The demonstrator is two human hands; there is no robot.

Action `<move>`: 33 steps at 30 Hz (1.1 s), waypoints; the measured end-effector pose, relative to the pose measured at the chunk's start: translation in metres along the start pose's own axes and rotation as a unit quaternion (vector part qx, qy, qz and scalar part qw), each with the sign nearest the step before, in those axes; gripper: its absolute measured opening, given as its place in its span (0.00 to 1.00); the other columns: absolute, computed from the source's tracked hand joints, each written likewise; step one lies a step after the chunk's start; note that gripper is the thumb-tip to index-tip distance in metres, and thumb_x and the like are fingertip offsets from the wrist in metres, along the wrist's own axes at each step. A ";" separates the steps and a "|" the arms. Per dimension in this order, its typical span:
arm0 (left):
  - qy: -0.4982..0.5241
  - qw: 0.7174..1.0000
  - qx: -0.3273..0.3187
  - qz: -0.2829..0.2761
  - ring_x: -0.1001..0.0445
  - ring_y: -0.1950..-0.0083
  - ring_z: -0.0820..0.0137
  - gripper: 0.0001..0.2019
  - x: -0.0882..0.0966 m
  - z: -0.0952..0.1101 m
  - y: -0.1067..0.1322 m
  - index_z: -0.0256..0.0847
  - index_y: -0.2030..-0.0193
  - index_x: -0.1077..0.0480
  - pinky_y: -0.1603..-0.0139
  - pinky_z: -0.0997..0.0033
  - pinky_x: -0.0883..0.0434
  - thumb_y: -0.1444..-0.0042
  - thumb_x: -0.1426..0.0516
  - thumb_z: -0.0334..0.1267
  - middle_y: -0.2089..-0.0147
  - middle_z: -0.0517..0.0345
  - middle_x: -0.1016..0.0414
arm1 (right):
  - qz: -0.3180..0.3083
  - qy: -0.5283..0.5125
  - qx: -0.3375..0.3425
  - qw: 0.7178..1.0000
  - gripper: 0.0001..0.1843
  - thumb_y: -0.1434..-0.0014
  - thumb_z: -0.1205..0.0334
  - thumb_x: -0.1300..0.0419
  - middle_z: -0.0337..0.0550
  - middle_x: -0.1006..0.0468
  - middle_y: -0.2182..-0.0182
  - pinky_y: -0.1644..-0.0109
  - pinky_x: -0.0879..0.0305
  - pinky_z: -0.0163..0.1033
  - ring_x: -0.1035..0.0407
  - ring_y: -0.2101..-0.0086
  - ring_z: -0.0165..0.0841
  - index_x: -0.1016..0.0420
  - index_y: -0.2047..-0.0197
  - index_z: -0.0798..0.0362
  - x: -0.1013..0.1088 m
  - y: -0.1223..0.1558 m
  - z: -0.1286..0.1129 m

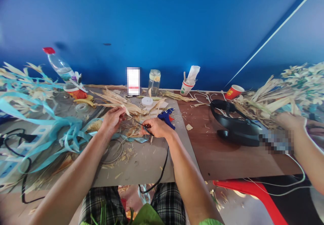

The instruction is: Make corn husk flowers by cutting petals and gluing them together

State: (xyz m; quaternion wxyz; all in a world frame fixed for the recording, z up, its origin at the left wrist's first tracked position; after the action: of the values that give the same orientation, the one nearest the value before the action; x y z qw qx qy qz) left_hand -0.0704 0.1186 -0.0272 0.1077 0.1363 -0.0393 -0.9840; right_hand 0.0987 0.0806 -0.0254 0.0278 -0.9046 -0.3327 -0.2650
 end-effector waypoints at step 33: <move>0.202 0.976 0.016 -0.083 0.39 0.81 0.82 0.12 -0.022 0.000 0.007 0.37 0.74 0.36 0.69 0.74 0.31 0.60 0.35 0.31 0.80 0.68 0.35 | 0.211 0.258 -0.142 0.932 0.28 0.46 0.45 0.41 0.45 0.19 0.67 0.54 0.45 0.41 0.26 0.59 0.41 0.34 0.46 0.51 0.034 0.007 0.002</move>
State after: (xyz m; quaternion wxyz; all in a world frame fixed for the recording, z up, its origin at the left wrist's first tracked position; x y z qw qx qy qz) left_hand -0.0483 0.1170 -0.0203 0.0296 0.3368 -0.0215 -0.9409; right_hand 0.1257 0.0957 -0.0091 0.0396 -0.8489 -0.0751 -0.5217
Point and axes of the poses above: each hand's wrist, its own y-axis away from the middle knuckle, its own x-axis out of the back of the hand, z = x × y, the point moved 10 cm from there along -y, towards the middle knuckle
